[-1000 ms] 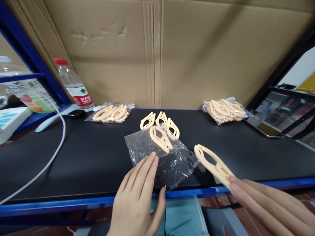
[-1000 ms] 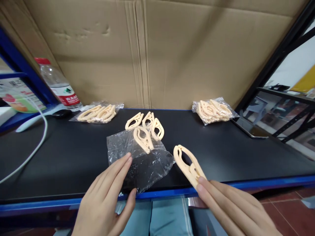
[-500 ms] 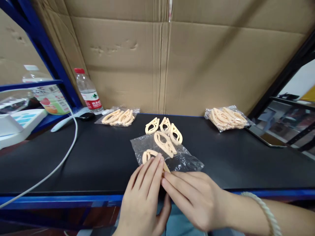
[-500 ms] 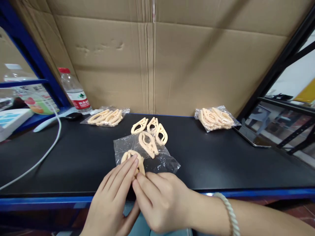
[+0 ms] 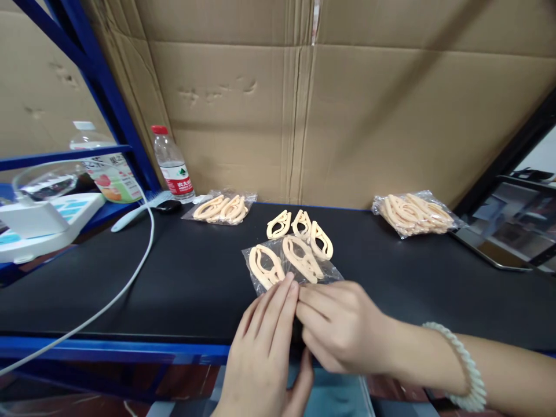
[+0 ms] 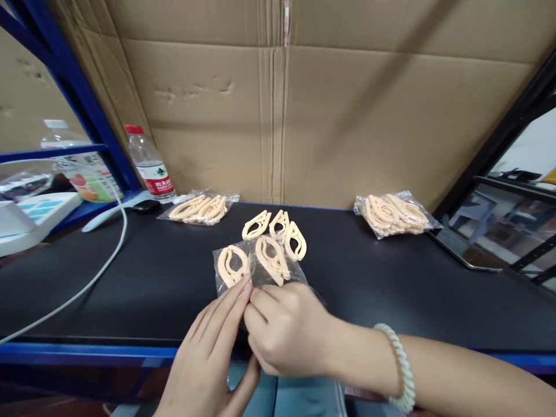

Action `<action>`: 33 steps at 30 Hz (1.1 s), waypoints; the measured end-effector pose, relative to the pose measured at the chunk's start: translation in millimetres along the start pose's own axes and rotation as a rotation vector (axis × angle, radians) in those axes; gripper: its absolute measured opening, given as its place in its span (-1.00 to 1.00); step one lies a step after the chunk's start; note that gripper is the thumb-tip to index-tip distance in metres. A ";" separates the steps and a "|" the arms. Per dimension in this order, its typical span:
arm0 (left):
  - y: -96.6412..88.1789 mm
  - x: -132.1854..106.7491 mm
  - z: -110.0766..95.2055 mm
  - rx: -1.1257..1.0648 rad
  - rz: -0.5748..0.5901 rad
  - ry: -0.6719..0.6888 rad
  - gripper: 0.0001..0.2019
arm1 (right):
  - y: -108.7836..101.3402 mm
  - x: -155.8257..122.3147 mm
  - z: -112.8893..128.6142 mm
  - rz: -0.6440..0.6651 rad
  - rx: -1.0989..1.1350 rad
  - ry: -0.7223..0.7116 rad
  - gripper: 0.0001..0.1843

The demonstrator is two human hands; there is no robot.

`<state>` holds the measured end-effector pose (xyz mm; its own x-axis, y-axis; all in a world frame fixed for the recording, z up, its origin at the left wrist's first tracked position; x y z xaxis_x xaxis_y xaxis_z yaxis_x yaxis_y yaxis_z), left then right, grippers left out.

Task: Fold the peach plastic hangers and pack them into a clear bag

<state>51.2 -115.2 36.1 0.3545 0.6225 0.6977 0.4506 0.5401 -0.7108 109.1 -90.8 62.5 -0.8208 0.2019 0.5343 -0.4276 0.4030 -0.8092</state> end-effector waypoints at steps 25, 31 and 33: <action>1.9 3.5 -3.8 0.004 0.008 0.048 -0.40 | 21.3 -97.9 -207.6 0.232 0.460 0.549 -0.69; 4.0 4.1 -2.9 0.007 0.024 0.031 -0.37 | 32.5 -102.1 -223.4 0.225 0.587 0.693 -0.67; 3.5 4.0 -3.2 0.009 0.022 0.029 -0.37 | 34.0 -96.5 -224.5 0.221 0.561 0.672 -0.69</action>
<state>56.9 -112.6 36.7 0.3881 0.6178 0.6839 0.4351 0.5314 -0.7269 258.8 103.9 38.3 -0.5874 0.7728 0.2402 -0.5522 -0.1659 -0.8170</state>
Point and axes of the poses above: each hand's wrist, its own x-axis towards the middle knuckle, its own y-axis out of the palm, z = x × y, the point moved 9 cm from there along x, towards the middle knuckle, and after that the axes turned 2 degrees about -x, right-handed, at the moved point
